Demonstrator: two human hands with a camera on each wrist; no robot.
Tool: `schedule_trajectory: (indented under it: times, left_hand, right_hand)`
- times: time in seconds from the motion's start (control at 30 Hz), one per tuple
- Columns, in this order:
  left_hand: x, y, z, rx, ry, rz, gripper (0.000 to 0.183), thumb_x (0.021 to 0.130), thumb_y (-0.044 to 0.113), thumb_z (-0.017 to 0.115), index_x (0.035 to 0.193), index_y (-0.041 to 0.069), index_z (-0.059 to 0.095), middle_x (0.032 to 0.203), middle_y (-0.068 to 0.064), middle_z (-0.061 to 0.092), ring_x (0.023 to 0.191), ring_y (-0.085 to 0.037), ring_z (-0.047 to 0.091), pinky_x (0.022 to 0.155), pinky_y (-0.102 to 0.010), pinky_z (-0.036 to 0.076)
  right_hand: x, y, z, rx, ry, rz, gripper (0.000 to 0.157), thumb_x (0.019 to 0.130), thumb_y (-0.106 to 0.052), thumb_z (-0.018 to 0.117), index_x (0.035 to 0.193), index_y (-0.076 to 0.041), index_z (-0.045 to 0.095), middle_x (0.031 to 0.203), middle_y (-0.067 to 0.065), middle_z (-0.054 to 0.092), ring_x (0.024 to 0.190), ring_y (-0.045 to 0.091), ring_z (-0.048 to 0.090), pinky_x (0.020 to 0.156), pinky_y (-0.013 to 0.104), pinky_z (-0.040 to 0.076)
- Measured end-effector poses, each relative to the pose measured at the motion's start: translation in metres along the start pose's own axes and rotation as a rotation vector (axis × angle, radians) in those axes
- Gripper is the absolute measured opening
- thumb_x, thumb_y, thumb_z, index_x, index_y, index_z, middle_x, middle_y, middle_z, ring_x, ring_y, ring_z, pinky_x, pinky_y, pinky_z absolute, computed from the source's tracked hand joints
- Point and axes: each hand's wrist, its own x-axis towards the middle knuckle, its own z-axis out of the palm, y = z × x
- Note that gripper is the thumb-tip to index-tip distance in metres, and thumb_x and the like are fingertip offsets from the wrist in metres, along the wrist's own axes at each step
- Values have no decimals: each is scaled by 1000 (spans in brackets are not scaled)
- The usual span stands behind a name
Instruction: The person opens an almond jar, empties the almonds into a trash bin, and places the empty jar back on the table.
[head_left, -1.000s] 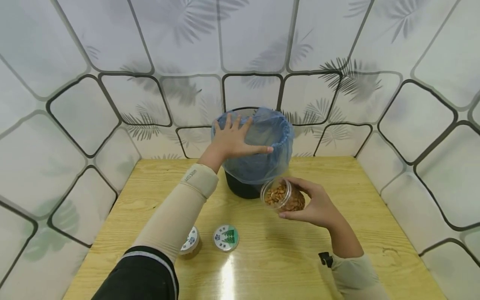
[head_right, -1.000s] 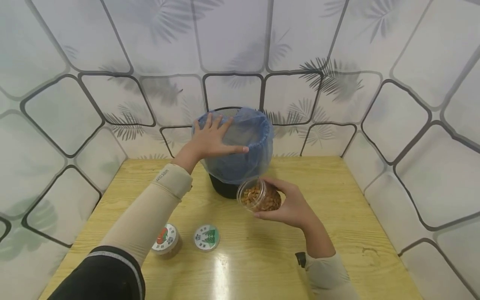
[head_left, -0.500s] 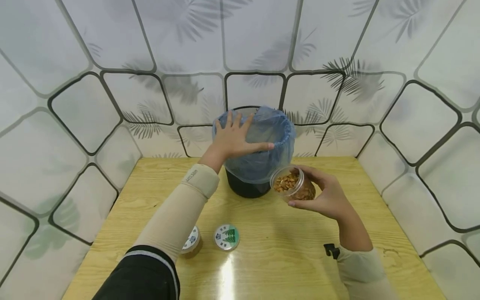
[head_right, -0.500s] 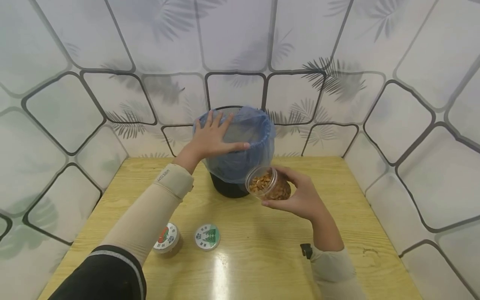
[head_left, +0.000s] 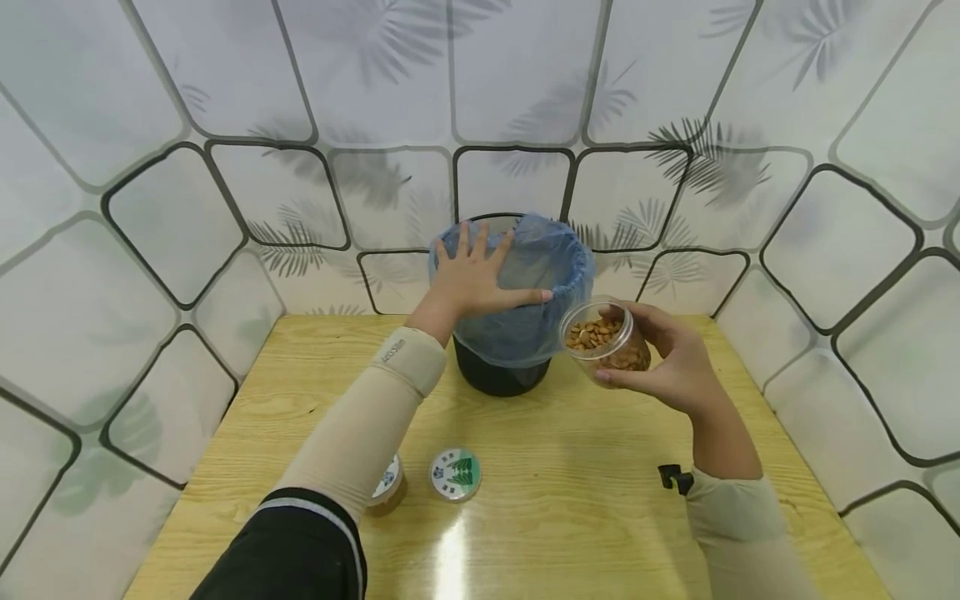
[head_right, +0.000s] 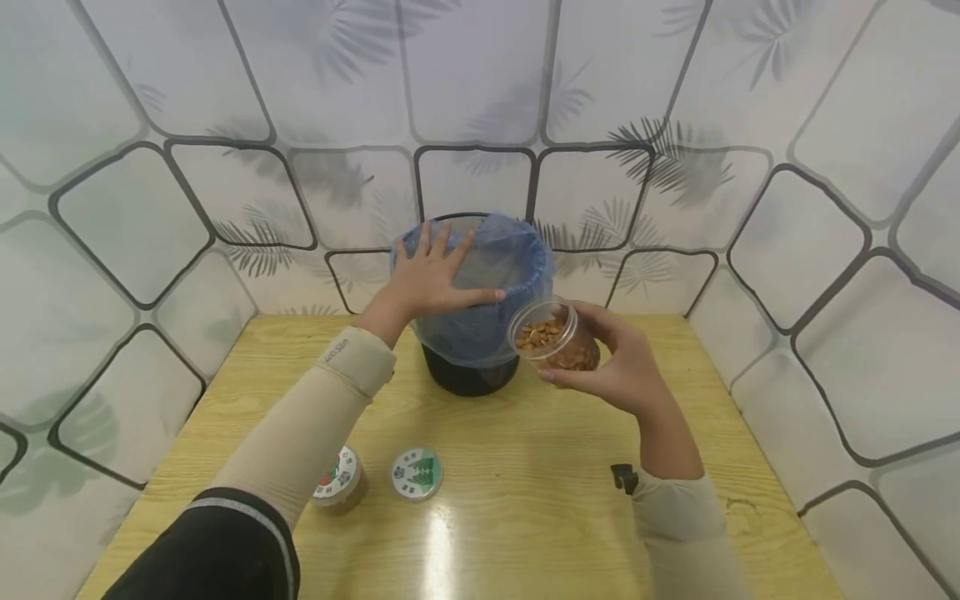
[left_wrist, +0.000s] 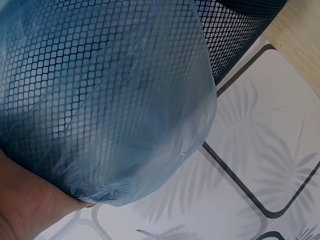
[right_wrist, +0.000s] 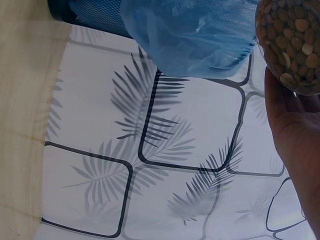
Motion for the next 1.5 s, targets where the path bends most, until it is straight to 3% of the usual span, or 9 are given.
schedule_trajectory:
  times: [0.2,0.4,0.5,0.73,0.93,1.1,1.3,1.5]
  left_hand:
    - [0,-1,0,15,0,-15,120,83,98,43,173,32,1,180,-14,-5,165,-44,-13,124,-79,-5]
    - [-1,1,0,30,-3,-25,123,81,100,42,172,33,-7,180,-15,-6,164,-44,-16,125,-79,-6]
    - [0,2,1,26,2,-24,124,81,100,42,172,32,-7,180,-15,-6,164,-44,-16,124,-79,-6]
    - [2,0,4,24,-6,-37,124,80,101,41,171,33,-10,180,-14,-6,164,-44,-16,124,-79,-6]
    - [3,0,4,18,7,-27,124,80,100,43,172,33,-6,180,-16,-2,164,-44,-14,125,-79,-5]
    - [3,-1,2,16,7,-33,123,81,99,44,172,32,-4,180,-16,1,165,-44,-13,125,-79,-5]
    - [2,-3,0,17,11,-36,123,81,99,45,173,31,0,180,-16,4,165,-44,-12,125,-79,-5]
    - [1,2,4,16,15,-25,123,81,99,45,173,31,1,180,-16,5,165,-44,-10,124,-80,-4]
  right_hand:
    - [14,-3,-5,-36,43,2,87,62,23,92,142,6,63,131,0,74,120,6,69,103,15,53]
    - [23,-4,-7,-90,96,26,88,65,21,91,146,0,62,130,1,73,115,3,70,99,14,53]
    - [27,-4,-8,-112,129,56,86,67,20,91,146,0,62,130,4,74,119,3,70,98,13,54]
    - [36,-6,-11,-150,168,159,83,72,11,93,148,-2,62,126,-3,70,108,-1,70,90,10,55]
    - [49,-8,-19,-188,157,194,85,73,5,94,151,-4,59,132,12,70,104,-1,69,92,9,53]
    - [63,-12,-24,-287,124,325,93,78,-15,97,158,-6,50,138,15,64,107,-10,60,95,6,47]
    - [81,-15,-26,-402,92,371,94,79,-32,97,159,-10,51,129,14,65,102,11,62,83,11,45]
    - [85,-13,-29,-422,49,394,96,79,-37,96,159,-11,50,135,16,65,112,28,65,82,13,44]
